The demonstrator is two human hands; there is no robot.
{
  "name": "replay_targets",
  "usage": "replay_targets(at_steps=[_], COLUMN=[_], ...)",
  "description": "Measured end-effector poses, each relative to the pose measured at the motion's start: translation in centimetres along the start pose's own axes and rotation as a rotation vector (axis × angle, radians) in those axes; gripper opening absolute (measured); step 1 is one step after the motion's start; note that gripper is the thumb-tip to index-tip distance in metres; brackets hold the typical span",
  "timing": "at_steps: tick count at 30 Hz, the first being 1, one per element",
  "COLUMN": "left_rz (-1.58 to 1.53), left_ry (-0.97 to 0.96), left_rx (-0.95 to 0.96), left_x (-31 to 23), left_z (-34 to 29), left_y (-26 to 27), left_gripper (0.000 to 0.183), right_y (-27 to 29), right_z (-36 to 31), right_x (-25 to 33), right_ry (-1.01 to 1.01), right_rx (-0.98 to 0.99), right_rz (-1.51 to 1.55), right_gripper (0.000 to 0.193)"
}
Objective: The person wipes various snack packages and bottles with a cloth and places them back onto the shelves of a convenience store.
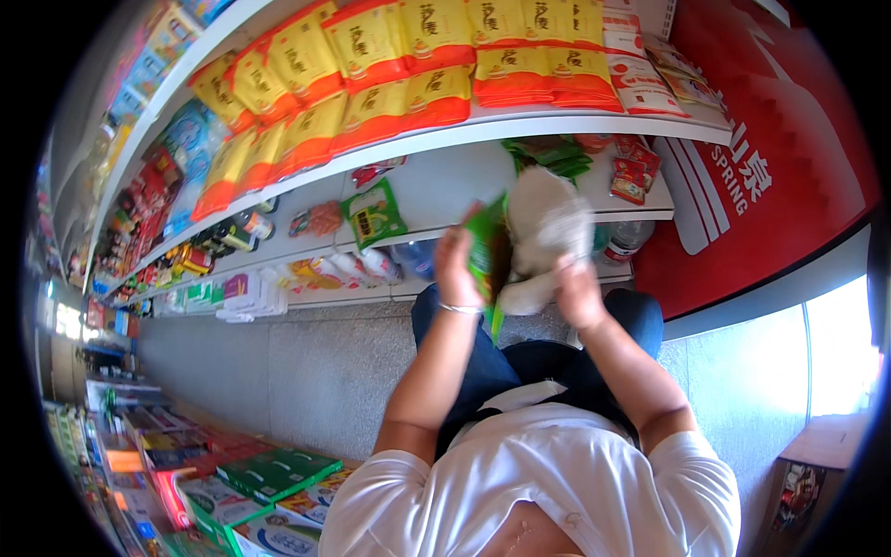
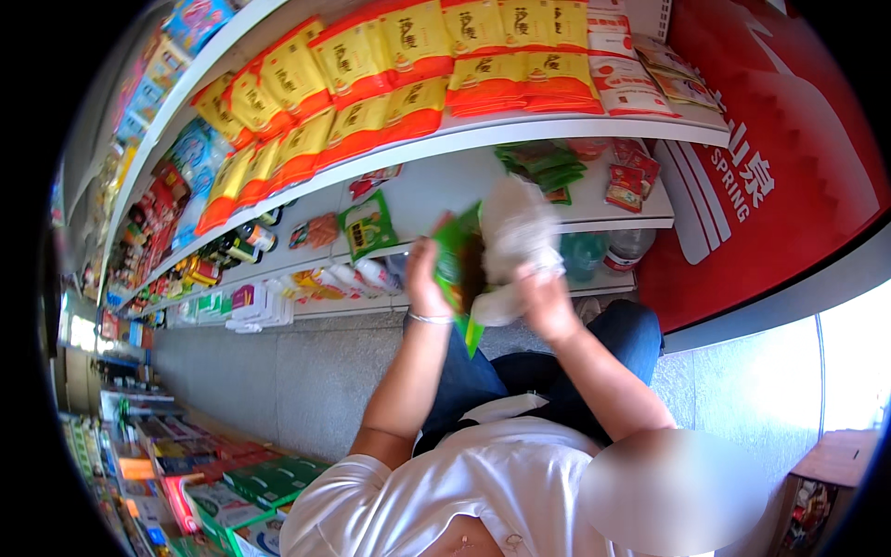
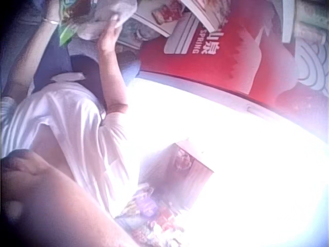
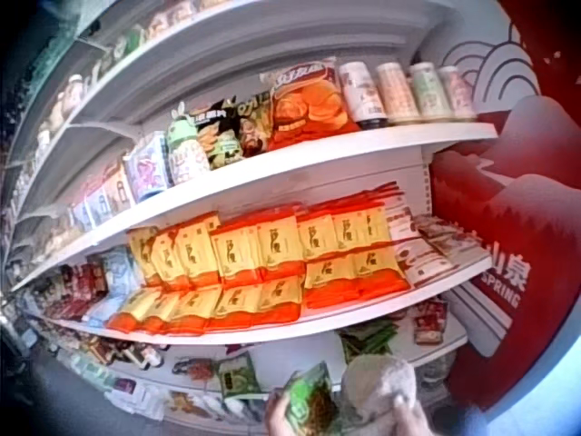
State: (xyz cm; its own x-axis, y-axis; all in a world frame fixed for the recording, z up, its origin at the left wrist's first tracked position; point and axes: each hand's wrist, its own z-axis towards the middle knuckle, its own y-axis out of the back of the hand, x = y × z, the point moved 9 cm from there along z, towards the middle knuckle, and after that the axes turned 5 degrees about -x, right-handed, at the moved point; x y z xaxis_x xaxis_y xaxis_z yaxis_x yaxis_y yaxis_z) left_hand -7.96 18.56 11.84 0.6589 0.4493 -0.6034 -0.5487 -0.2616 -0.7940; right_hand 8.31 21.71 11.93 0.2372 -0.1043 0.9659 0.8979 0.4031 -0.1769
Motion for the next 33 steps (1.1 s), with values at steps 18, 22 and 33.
replay_targets(at_steps=[18, 22, 33], left_rz=[-0.051, 0.018, 0.180], left_ry=[-0.545, -0.506, -0.675], left_rx=[-0.130, -0.203, -0.195], left_x=[-14.0, -11.0, -11.2], left_z=[-10.4, -10.6, -11.3], left_y=[-1.1, 1.3, -1.4], left_gripper=[0.038, 0.031, 0.016], right_y=[-8.5, -6.8, -4.3], right_z=[-6.9, -4.7, -3.3], right_x=[-2.7, -1.3, 4.3], right_ry=[-0.836, -0.532, -0.241], right_rx=[0.371, 0.274, 0.194], right_rz=[0.943, 0.551, -0.026], right_gripper=[0.051, 0.029, 0.034])
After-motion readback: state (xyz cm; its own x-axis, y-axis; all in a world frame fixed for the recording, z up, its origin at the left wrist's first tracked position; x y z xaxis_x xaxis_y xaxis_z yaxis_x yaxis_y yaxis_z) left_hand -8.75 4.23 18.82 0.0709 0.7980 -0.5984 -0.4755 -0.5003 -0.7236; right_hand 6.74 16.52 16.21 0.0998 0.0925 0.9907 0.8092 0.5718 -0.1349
